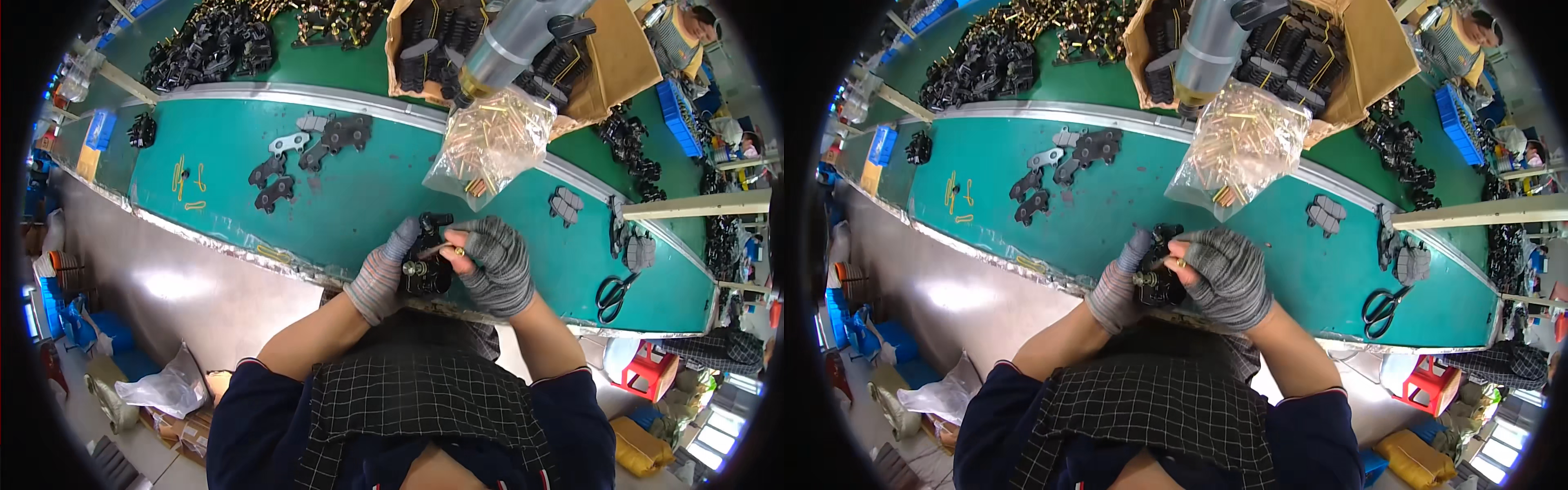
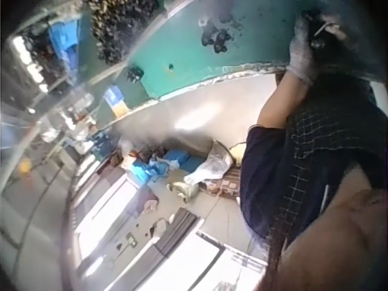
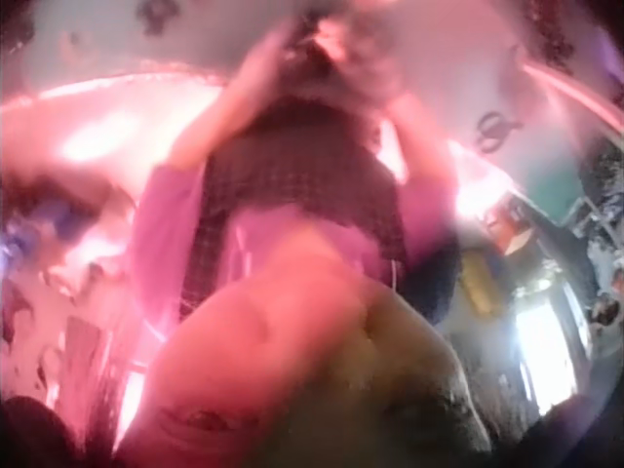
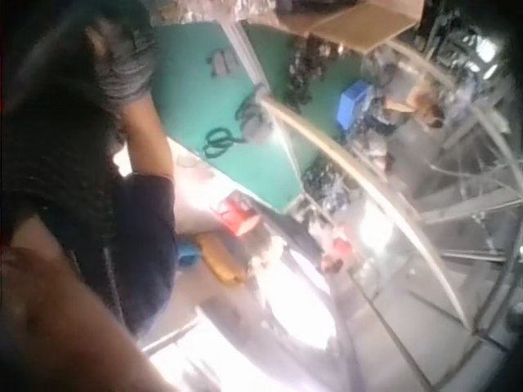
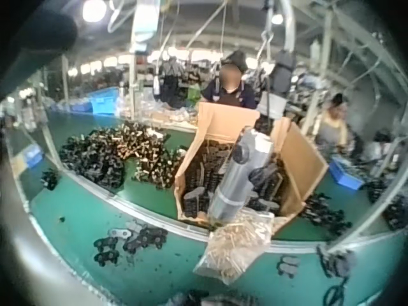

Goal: Assembling brake pad components using an electric screwdriver at a factory workstation.

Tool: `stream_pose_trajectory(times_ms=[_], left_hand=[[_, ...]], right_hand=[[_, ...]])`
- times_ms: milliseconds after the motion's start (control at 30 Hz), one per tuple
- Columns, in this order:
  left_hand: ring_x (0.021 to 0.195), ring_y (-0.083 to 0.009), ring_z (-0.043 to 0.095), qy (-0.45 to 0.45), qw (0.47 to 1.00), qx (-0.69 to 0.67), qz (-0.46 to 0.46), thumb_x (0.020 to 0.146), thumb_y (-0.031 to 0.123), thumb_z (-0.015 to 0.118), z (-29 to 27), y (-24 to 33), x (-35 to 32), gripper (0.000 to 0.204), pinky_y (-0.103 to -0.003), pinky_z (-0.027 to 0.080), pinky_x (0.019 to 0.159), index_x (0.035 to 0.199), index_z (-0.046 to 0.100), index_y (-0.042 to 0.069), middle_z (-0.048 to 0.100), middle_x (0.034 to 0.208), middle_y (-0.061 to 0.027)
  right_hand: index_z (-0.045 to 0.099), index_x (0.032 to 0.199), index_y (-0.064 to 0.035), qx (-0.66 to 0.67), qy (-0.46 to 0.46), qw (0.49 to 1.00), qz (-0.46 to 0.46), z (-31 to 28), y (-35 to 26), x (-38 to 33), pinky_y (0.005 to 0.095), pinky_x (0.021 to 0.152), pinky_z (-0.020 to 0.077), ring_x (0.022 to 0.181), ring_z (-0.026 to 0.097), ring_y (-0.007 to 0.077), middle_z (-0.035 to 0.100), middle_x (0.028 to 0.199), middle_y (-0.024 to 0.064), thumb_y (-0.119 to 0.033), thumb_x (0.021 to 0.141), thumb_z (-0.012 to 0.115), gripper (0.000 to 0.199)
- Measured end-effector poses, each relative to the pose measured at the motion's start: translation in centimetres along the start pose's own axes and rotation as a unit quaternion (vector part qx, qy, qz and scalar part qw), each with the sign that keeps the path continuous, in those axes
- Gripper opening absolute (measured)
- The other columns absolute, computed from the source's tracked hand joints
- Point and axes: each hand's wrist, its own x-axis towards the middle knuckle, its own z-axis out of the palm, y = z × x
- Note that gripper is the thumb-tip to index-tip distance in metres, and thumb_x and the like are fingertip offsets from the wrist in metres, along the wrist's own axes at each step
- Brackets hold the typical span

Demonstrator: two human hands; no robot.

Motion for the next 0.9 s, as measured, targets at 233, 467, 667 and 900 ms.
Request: stream_pose_trajectory(times_ms=[233, 467, 667, 900], left_hand=[[0.084, -0.0174, 0.064, -0.025, 1.000, 0.013, 0.000, 0.085, 0.063, 0.055, 1.7, 1.4, -0.3, 0.069, -0.029, 0.053, 0.074, 0.123, 0.051, 0.006, 0.064, 0.101, -0.0090], [0.081, -0.0176, 0.064, -0.038, 0.996, 0.063, 0.051, 0.086, 0.062, 0.052, 1.7, 0.6, -0.3, 0.066, -0.030, 0.053, 0.073, 0.121, 0.052, 0.006, 0.065, 0.095, -0.0096], [0.095, -0.0192, 0.062, -0.033, 0.995, 0.093, 0.034, 0.086, 0.060, 0.054, 0.7, -0.6, -0.3, 0.067, -0.034, 0.053, 0.080, 0.127, 0.048, 0.007, 0.061, 0.110, -0.0096], [0.103, -0.0228, 0.060, -0.020, 0.994, -0.102, -0.034, 0.085, 0.057, 0.058, 0.1, 0.9, 1.8, 0.065, -0.040, 0.050, 0.090, 0.128, 0.049, 0.010, 0.061, 0.113, -0.0105]], right_hand=[[0.064, 0.091, -0.0058, -0.004, 0.069, 0.993, 0.097, -1.6, -0.7, 0.4, 0.0364, 0.068, 0.0509, 0.076, 0.064, 0.0280, 0.066, 0.085, 0.0094, -0.008, 0.074, 0.074, 0.019], [0.065, 0.090, -0.0066, -0.125, -0.054, 0.990, -0.038, -3.0, -1.7, 0.2, 0.0362, 0.066, 0.0504, 0.075, 0.063, 0.0274, 0.066, 0.085, 0.0089, -0.007, 0.074, 0.072, 0.017], [0.066, 0.094, -0.0073, -0.104, -0.092, 0.989, -0.054, -1.6, -0.2, -0.2, 0.0348, 0.067, 0.0507, 0.074, 0.063, 0.0254, 0.066, 0.086, 0.0091, -0.008, 0.076, 0.071, 0.019], [0.064, 0.108, -0.0062, 0.114, 0.060, 0.970, 0.207, -0.2, -0.5, -0.2, 0.0323, 0.076, 0.0513, 0.082, 0.065, 0.0189, 0.067, 0.094, 0.0106, -0.008, 0.084, 0.069, 0.025]])
